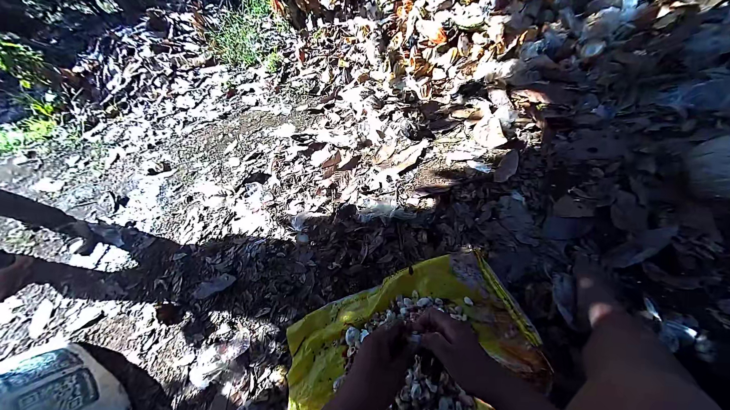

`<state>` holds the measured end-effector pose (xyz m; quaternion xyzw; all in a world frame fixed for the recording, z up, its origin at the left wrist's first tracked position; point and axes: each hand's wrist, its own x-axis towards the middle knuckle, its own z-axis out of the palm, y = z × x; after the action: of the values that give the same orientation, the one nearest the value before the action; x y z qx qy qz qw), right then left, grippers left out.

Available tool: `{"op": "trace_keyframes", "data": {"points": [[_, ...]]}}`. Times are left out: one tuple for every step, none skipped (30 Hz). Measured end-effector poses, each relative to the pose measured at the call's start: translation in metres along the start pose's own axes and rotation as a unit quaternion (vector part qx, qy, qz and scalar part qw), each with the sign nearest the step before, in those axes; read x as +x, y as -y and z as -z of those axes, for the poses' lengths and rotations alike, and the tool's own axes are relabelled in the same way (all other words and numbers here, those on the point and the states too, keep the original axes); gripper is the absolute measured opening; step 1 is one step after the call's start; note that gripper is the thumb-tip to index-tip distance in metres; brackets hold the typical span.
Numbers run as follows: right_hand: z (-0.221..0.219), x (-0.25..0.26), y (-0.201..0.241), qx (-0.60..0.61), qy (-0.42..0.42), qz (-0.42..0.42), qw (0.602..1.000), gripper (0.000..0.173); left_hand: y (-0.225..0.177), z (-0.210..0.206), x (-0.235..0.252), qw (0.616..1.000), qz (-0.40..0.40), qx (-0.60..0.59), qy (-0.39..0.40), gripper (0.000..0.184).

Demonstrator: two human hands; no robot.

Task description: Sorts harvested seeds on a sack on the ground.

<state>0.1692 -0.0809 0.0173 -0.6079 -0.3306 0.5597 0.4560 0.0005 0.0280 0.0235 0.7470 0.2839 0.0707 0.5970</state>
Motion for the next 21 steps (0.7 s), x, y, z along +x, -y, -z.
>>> {"op": "trace_keyframes", "data": {"points": [[0.000, 0.000, 0.000, -0.005, 0.000, -0.006, 1.000, 0.021, 0.001, -0.001, 0.000, 1.000, -0.005, 0.005, -0.001, 0.022], [0.000, 0.001, -0.001, -0.008, -0.001, -0.013, 1.000, 0.021, 0.003, -0.002, 0.000, 1.000, -0.009, 0.009, -0.003, 0.021], [-0.001, 0.001, -0.002, -0.013, -0.004, -0.019, 1.000, 0.020, 0.004, -0.004, 0.000, 1.000, -0.011, 0.014, -0.007, 0.021], [-0.001, 0.002, -0.002, -0.024, -0.006, -0.024, 0.999, 0.020, 0.007, -0.007, 0.000, 1.000, -0.016, 0.016, -0.012, 0.020], [-0.002, 0.003, -0.002, -0.045, -0.008, -0.032, 0.998, 0.020, 0.009, -0.009, -0.001, 0.999, -0.022, 0.017, -0.016, 0.020], [-0.002, 0.003, -0.002, -0.070, -0.008, -0.040, 0.997, 0.020, 0.011, -0.012, -0.001, 0.999, -0.028, 0.014, -0.021, 0.020], [-0.002, 0.004, -0.002, -0.092, -0.007, -0.043, 0.995, 0.021, 0.012, -0.013, 0.000, 0.999, -0.033, 0.013, -0.025, 0.020], [-0.003, 0.004, -0.003, -0.106, -0.006, -0.045, 0.993, 0.022, 0.013, -0.014, 0.000, 0.999, -0.036, 0.013, -0.027, 0.020], [-0.003, 0.004, -0.003, -0.117, -0.008, -0.047, 0.992, 0.023, 0.013, -0.015, 0.001, 0.999, -0.037, 0.013, -0.028, 0.020], [-0.004, 0.004, -0.003, -0.124, -0.010, -0.048, 0.991, 0.023, 0.013, -0.015, 0.001, 0.999, -0.040, 0.013, -0.030, 0.020], [-0.005, 0.003, -0.003, -0.130, -0.013, -0.049, 0.990, 0.023, 0.014, -0.016, 0.001, 0.999, -0.041, 0.012, -0.031, 0.020], [-0.005, 0.003, -0.003, -0.133, -0.016, -0.050, 0.990, 0.024, 0.014, -0.016, 0.002, 0.999, -0.041, 0.005, -0.032, 0.020], [-0.006, 0.003, -0.003, -0.135, -0.017, -0.050, 0.989, 0.023, 0.014, -0.017, 0.002, 0.998, -0.043, -0.001, -0.034, 0.020], [-0.006, 0.003, -0.003, -0.138, -0.019, -0.049, 0.989, 0.023, 0.015, -0.017, 0.002, 0.998, -0.044, -0.009, -0.037, 0.020], [-0.006, 0.003, -0.002, -0.142, -0.020, -0.047, 0.989, 0.023, 0.015, -0.018, 0.001, 0.998, -0.044, -0.019, -0.039, 0.019], [-0.006, 0.003, -0.002, -0.144, -0.022, -0.044, 0.988, 0.023, 0.016, -0.017, 0.001, 0.998, -0.044, -0.035, -0.041, 0.018], [-0.006, 0.003, -0.002, -0.143, -0.023, -0.037, 0.989, 0.024, 0.016, -0.017, 0.001, 0.997, -0.043, -0.056, -0.043, 0.017], [-0.006, 0.003, -0.002, -0.138, -0.027, -0.027, 0.990, 0.025, 0.014, -0.016, 0.000, 0.996, -0.040, -0.073, -0.044, 0.017], [-0.005, 0.002, -0.002, -0.127, -0.029, -0.016, 0.991, 0.026, 0.011, -0.015, 0.000, 0.994, -0.039, -0.087, -0.045, 0.018], [-0.003, 0.002, -0.001, -0.106, -0.028, -0.005, 0.994, 0.027, 0.009, -0.014, 0.000, 0.993, -0.036, -0.098, -0.049, 0.019], [-0.001, 0.001, -0.001, -0.078, -0.023, 0.007, 0.997, 0.027, 0.007, -0.013, 0.000, 0.992, -0.035, -0.106, -0.051, 0.020]]}}
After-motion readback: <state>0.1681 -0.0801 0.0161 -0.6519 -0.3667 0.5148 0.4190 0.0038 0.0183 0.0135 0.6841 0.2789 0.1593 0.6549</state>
